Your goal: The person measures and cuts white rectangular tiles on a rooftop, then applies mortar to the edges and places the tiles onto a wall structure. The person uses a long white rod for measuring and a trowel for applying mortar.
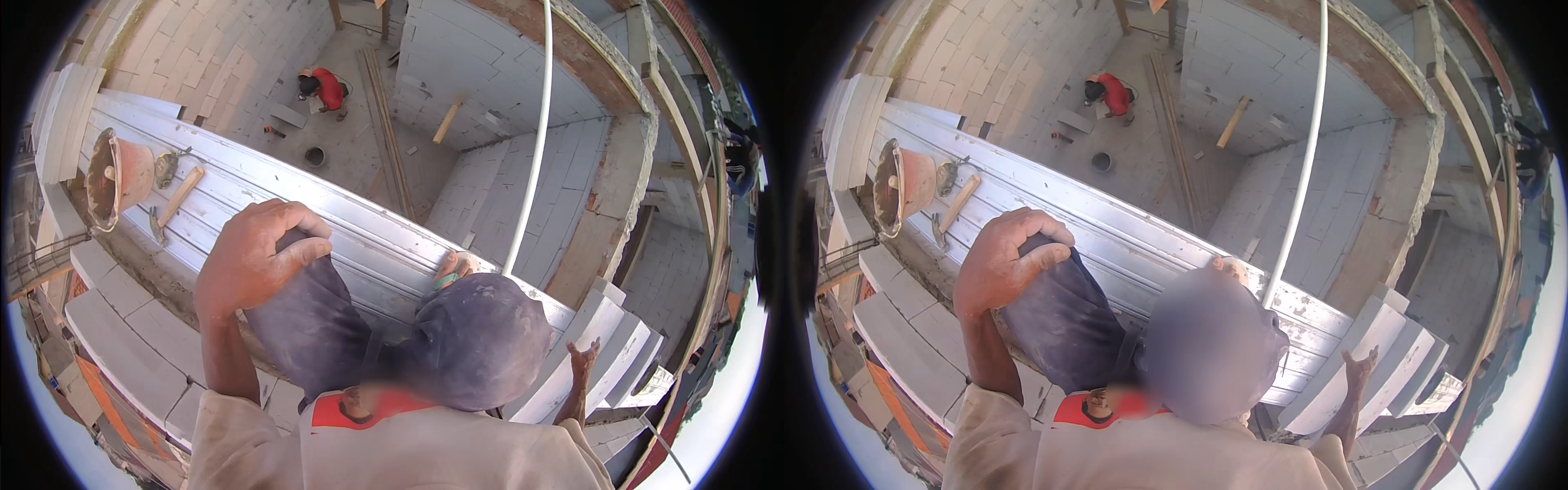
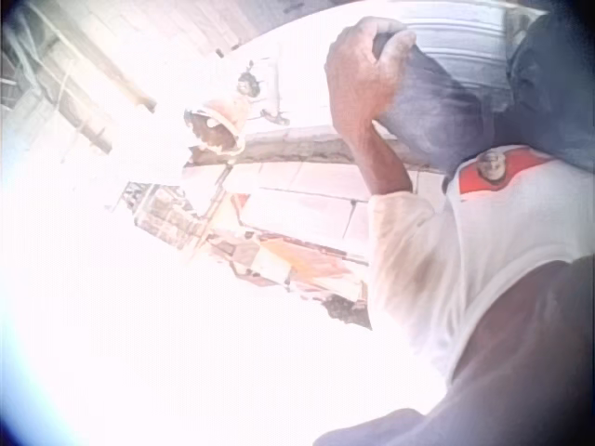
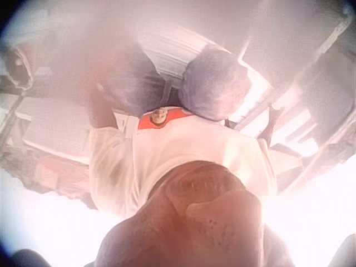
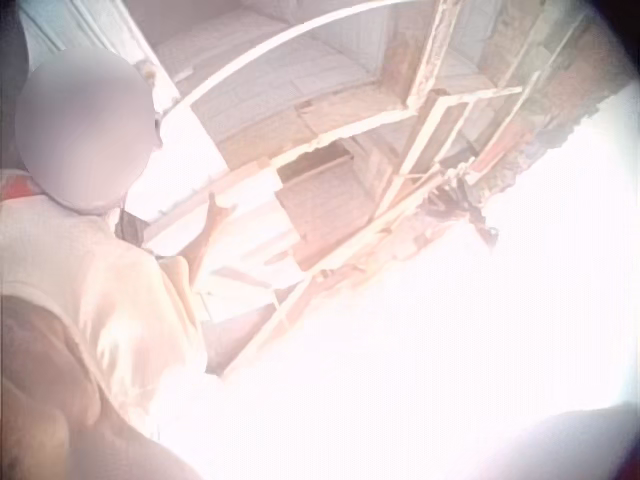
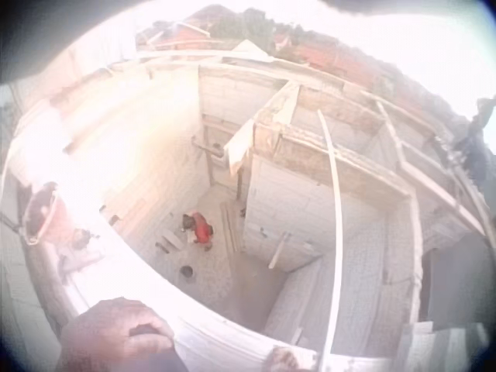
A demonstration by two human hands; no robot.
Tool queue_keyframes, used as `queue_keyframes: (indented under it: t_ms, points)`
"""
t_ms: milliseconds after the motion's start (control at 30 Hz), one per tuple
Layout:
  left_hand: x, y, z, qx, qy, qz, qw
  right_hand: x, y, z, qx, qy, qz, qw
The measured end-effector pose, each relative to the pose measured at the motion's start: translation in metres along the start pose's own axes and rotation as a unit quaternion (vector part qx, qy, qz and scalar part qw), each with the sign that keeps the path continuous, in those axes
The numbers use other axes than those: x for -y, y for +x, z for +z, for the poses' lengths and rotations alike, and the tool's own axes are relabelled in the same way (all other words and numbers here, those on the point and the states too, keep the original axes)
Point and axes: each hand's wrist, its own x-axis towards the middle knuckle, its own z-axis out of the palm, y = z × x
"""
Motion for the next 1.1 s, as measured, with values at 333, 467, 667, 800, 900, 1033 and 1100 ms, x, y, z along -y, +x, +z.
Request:
queue_keyframes:
  t_ms: [333,467,667,800,900,1033,1100]
  points:
    - [-0.018,-0.005,0.012,0.063,-0.021,-0.023,0.998,-0.013,-0.028,-0.022,-0.072,-0.029,0.023,0.997]
    - [-0.019,0.001,0.016,0.072,-0.013,-0.006,0.997,-0.030,-0.050,-0.006,-0.070,-0.031,0.062,0.995]
    - [-0.020,0.008,0.009,0.027,0.001,-0.024,0.999,0.089,-0.050,0.051,-0.062,-0.030,-0.182,0.981]
    - [-0.006,0.014,0.006,-0.011,0.030,0.046,0.998,0.174,-0.063,0.084,0.020,0.080,-0.337,0.938]
    - [0.009,0.005,0.008,-0.059,0.058,0.089,0.993,0.260,-0.081,0.087,0.102,0.154,-0.385,0.904]
    - [0.015,-0.013,0.006,-0.037,0.046,0.050,0.997,0.380,-0.125,0.046,0.215,0.277,-0.463,0.814]
    - [0.023,-0.022,0.011,-0.035,0.022,0.041,0.998,0.423,-0.146,0.010,0.265,0.320,-0.500,0.760]
